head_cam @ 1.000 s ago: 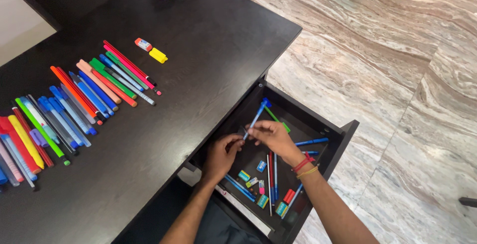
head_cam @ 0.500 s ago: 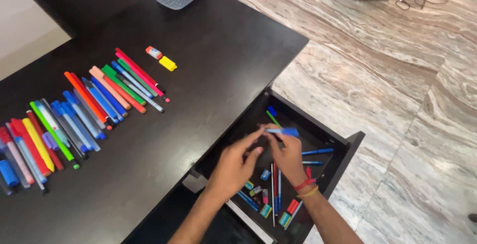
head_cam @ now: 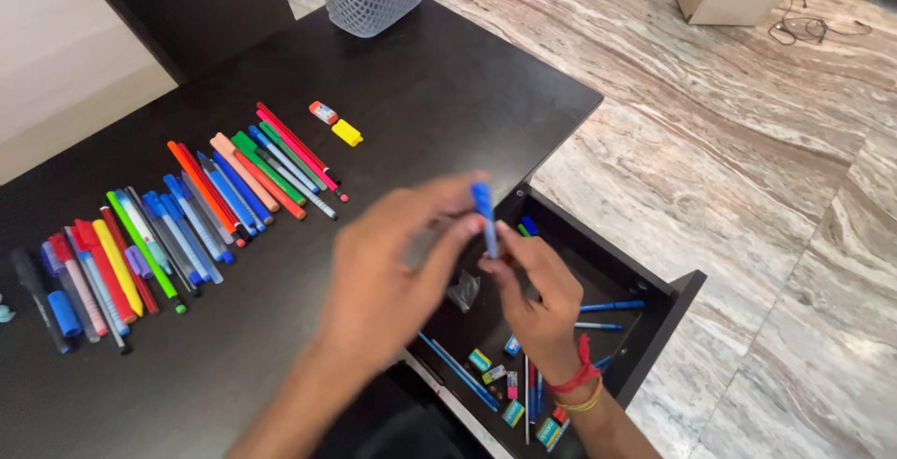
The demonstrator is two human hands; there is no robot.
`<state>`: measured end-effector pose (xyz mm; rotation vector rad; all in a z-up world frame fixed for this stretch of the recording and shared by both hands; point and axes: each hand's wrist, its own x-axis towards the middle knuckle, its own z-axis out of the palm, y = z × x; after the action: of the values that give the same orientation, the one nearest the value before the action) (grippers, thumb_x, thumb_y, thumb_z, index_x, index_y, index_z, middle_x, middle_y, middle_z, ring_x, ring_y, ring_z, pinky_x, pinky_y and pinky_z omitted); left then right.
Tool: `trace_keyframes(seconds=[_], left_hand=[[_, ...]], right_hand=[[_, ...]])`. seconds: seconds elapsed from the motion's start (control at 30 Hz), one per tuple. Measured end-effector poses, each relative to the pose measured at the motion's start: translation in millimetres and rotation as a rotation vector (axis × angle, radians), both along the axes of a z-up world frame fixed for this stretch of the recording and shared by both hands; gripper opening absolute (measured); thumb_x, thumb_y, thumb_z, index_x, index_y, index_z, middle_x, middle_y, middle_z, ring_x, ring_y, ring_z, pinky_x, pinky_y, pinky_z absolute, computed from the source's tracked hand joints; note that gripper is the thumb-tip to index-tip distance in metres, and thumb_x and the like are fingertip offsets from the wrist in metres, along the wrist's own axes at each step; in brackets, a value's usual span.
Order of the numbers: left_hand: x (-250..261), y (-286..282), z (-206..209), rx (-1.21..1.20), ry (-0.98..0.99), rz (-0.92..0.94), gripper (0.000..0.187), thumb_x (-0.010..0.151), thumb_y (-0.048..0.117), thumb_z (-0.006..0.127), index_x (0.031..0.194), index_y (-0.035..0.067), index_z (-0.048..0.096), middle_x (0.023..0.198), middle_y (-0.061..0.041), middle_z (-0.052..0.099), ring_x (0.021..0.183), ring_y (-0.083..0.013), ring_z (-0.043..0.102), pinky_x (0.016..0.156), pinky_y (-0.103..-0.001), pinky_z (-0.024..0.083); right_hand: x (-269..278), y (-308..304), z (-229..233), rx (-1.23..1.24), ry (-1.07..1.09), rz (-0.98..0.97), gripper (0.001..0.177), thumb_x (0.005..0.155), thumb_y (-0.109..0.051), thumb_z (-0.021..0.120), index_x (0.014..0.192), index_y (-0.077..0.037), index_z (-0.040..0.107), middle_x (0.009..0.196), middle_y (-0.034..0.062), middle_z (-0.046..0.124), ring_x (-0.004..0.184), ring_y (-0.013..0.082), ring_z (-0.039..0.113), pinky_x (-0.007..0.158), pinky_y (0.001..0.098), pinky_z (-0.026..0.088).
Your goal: The person removes various pens, markers, and erasers from a drawer and arranges them in rows on a dark table. The items are handled one by one and placed in a neat line.
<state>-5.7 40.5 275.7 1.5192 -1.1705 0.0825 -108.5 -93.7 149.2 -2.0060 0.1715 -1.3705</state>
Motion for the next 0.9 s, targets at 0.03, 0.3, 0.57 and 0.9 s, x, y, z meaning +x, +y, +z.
trace_keyframes(seconds=[0.03,0.3,0.57,0.9], left_hand=[[8,4,5,-0.016,0.035,0.016,0.038,0.094,0.007,0.075,0.131,0.007,0.068,0.111,-0.008,0.077,0.099,-0.0144,0.076,0.087,-0.030,0.060],[73,58,27,0.146,0.222,0.082,0.046,0.094,0.007,0.072,0.139,0.009,0.063,0.098,-0.006,0.078,0.091,-0.0082,0.071,0.082,-0.025,0.056],[129,130,29,0.175,-0.032,0.462,0.022,0.108,0.017,0.066,0.126,0.007,0.073,0.102,-0.006,0.073,0.090,-0.0102,0.065,0.082,-0.027,0.052],[175,188,1,0.305,-0.456,0.759,0.039,0.123,0.029,0.055,0.103,0.004,0.079,0.102,-0.018,0.073,0.100,-0.0388,0.067,0.088,-0.049,0.051]], right_hand=[[5,6,7,0.056,-0.027,0.044,0.032,0.088,0.003,0.077,0.118,0.006,0.065,0.093,0.0089,0.072,0.080,0.0154,0.071,0.073,0.0266,0.056],[43,49,59,0.046,-0.020,0.293,0.017,0.092,-0.003,0.082,0.107,-0.004,0.072,0.089,0.0039,0.070,0.074,0.0088,0.061,0.066,0.0230,0.050],[82,96,90,0.157,0.222,0.609,0.029,0.094,-0.010,0.076,0.123,-0.010,0.072,0.105,0.0033,0.074,0.068,0.0097,0.060,0.060,0.0234,0.050],[129,154,92,0.111,0.342,0.633,0.020,0.092,-0.019,0.074,0.110,-0.009,0.075,0.095,0.0070,0.076,0.072,0.0187,0.069,0.070,0.0307,0.055]])
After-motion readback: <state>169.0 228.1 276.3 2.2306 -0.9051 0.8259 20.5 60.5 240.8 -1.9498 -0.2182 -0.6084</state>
